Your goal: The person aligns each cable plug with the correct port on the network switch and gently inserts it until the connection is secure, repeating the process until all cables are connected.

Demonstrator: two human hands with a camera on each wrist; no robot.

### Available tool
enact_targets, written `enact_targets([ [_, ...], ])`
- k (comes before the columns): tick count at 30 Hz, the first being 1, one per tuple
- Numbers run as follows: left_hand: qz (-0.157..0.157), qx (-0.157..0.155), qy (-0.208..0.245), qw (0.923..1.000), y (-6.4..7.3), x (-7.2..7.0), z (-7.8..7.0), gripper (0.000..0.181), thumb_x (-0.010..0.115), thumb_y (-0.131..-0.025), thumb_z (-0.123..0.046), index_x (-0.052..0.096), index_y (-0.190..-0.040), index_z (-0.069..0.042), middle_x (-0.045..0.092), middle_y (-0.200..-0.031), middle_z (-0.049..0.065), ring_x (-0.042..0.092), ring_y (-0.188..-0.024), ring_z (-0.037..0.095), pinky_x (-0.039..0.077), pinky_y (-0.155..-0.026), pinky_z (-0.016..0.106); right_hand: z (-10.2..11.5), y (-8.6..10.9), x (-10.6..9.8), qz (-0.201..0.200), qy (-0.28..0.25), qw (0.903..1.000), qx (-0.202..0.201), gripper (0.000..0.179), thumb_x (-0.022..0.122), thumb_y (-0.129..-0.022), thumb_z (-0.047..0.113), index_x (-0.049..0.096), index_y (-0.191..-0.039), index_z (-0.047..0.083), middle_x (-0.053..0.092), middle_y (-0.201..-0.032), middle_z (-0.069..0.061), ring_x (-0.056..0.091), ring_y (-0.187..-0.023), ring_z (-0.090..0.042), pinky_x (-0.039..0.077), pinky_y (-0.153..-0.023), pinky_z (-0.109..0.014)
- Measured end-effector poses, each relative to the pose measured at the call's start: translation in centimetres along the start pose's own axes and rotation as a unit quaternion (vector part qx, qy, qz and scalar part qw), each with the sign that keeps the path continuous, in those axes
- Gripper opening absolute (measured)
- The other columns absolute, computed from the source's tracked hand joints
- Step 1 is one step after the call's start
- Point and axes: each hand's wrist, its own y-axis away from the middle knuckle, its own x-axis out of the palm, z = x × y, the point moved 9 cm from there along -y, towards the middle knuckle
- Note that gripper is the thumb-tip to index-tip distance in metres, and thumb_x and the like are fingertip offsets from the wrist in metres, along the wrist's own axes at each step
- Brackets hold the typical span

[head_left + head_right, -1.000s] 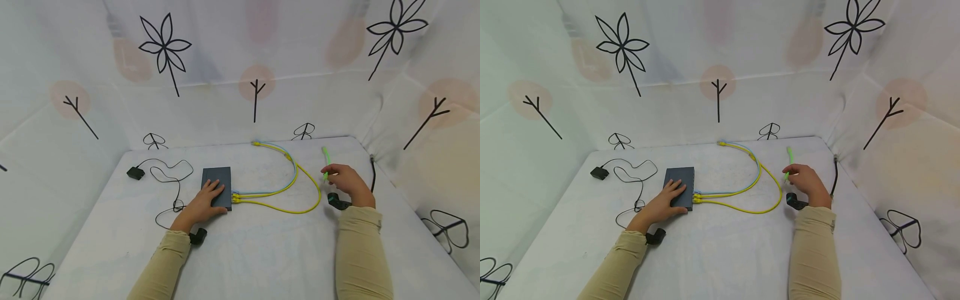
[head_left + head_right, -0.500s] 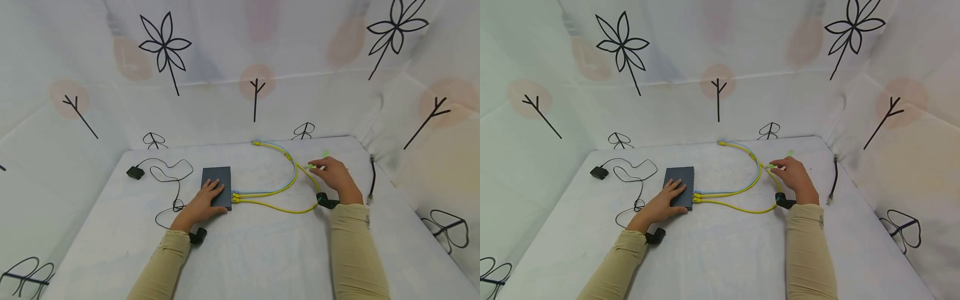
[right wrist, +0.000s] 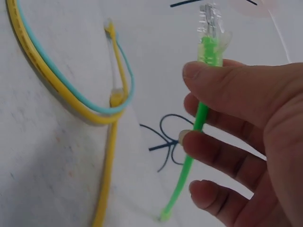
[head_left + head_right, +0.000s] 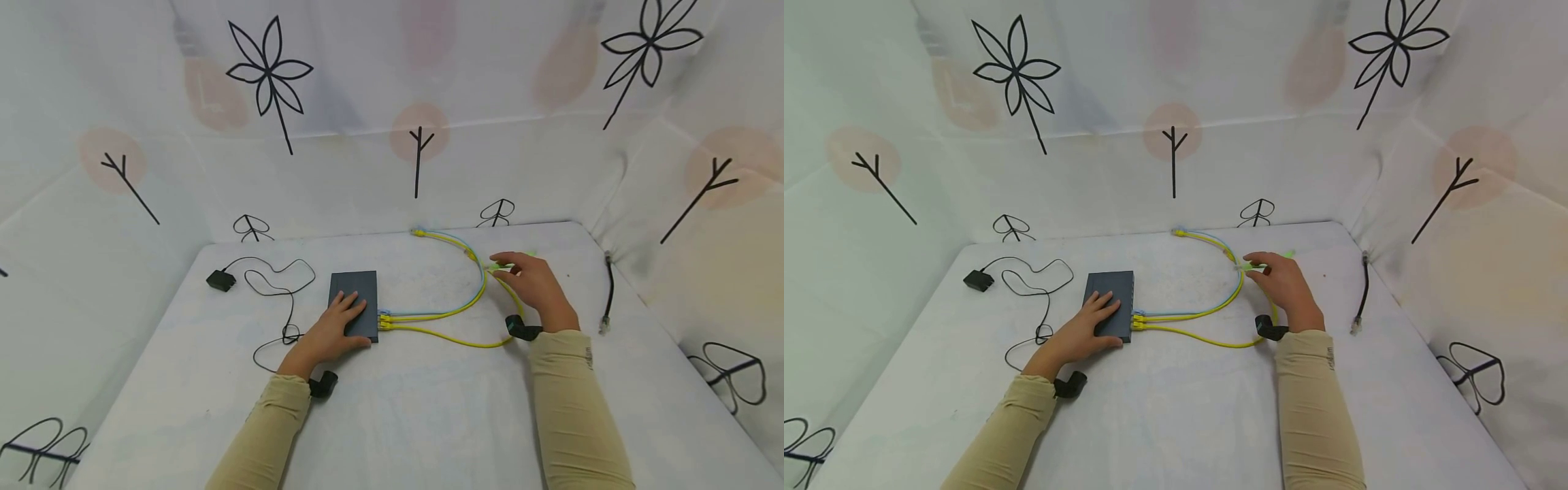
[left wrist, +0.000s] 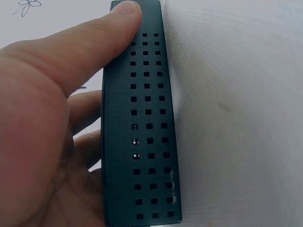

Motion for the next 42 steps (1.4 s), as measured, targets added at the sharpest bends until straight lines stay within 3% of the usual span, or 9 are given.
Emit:
enact_targets([
  [6,0.003,0.003,0.000,1.0000,-0.1,0.1,0.0,0.083,0.069,-0.086,-0.049,0.029,-0.154,-0.021,0.013,-0.164,0.002,-0.001,-0.152,0.031,0.022,-0.117,0.059,0.7,-0.3,0.7,-0.013,-0.010,0.9999,0.005,0.028,0.061,-0.096,0.029,0.066,-0.122,0.019,0.067,-0.113,-0.010,0.059,-0.094,-0.027,0.045,-0.069,-0.034],
  [23,0.003,0.003,-0.003,1.0000,-0.1,0.1,0.0,0.083,0.070,-0.086,-0.048,0.029,-0.153,-0.021,0.013,-0.164,0.002,-0.001,-0.152,0.031,0.022,-0.117,0.058,5.0,-0.8,3.9,0.037,0.010,0.9953,-0.089,0.031,0.061,-0.096,0.018,0.066,-0.126,0.009,0.063,-0.113,-0.010,0.054,-0.086,-0.023,0.045,-0.073,-0.036],
  [30,0.004,0.001,-0.007,1.0000,-0.1,0.1,0.2,0.084,0.069,-0.086,-0.049,0.029,-0.154,-0.022,0.013,-0.164,0.002,-0.001,-0.152,0.031,0.022,-0.117,0.058,6.3,-1.1,5.6,0.059,0.017,0.9939,-0.092,0.032,0.060,-0.097,0.016,0.064,-0.128,0.008,0.064,-0.118,-0.011,0.058,-0.094,-0.025,0.048,-0.079,-0.039],
  [37,0.005,-0.004,-0.007,1.0000,-0.1,0.1,0.2,0.083,0.069,-0.085,-0.050,0.029,-0.153,-0.023,0.013,-0.164,0.001,-0.001,-0.152,0.030,0.022,-0.117,0.058,8.1,-1.1,6.5,0.056,0.038,0.9903,-0.122,0.029,0.062,-0.095,0.016,0.068,-0.122,0.007,0.069,-0.114,-0.010,0.061,-0.090,-0.024,0.050,-0.080,-0.039],
  [42,0.005,-0.004,-0.005,1.0000,0.0,0.0,0.1,0.083,0.070,-0.086,-0.049,0.029,-0.154,-0.022,0.013,-0.164,0.001,-0.001,-0.152,0.030,0.022,-0.117,0.058,8.8,-1.0,7.2,0.060,0.054,0.9905,-0.112,0.027,0.064,-0.095,0.022,0.070,-0.119,0.012,0.070,-0.114,-0.007,0.064,-0.104,-0.026,0.051,-0.089,-0.042],
])
